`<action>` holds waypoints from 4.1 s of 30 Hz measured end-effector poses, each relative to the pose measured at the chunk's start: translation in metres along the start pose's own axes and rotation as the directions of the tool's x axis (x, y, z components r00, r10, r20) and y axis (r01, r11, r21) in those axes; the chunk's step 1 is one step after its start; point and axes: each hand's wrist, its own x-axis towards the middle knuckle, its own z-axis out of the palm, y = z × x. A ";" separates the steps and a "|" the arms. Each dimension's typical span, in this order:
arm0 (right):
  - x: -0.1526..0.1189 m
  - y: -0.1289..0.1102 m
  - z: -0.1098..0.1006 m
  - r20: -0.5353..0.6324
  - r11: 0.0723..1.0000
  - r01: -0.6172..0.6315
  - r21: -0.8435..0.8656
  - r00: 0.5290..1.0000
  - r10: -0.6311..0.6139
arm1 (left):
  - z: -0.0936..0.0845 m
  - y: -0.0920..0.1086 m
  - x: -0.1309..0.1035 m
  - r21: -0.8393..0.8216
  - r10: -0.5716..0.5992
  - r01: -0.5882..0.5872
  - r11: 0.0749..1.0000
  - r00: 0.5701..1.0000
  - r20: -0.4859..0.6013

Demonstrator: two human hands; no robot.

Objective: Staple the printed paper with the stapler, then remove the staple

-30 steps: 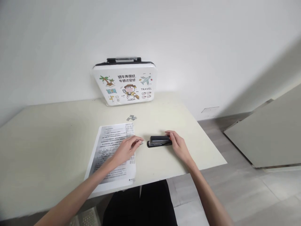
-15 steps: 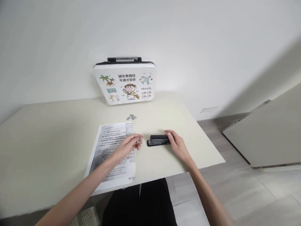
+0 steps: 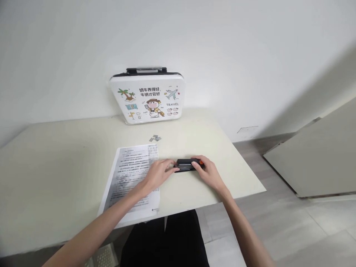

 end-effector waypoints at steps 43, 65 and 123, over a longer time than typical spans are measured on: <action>-0.003 -0.009 0.000 -0.128 0.988 0.123 -0.089 0.983 -0.134 | -0.090 -0.001 -0.052 -0.796 -0.210 0.404 0.451 0.915 0.345; -0.029 -0.115 0.063 -0.158 0.956 0.267 0.121 0.956 -0.247 | -0.055 0.044 -0.075 -0.530 -0.164 0.040 0.847 0.968 -0.188; -0.015 -0.003 0.003 0.096 0.990 0.132 0.047 0.986 -0.136 | -0.032 -0.020 0.027 -0.247 0.236 -0.181 0.952 0.948 0.215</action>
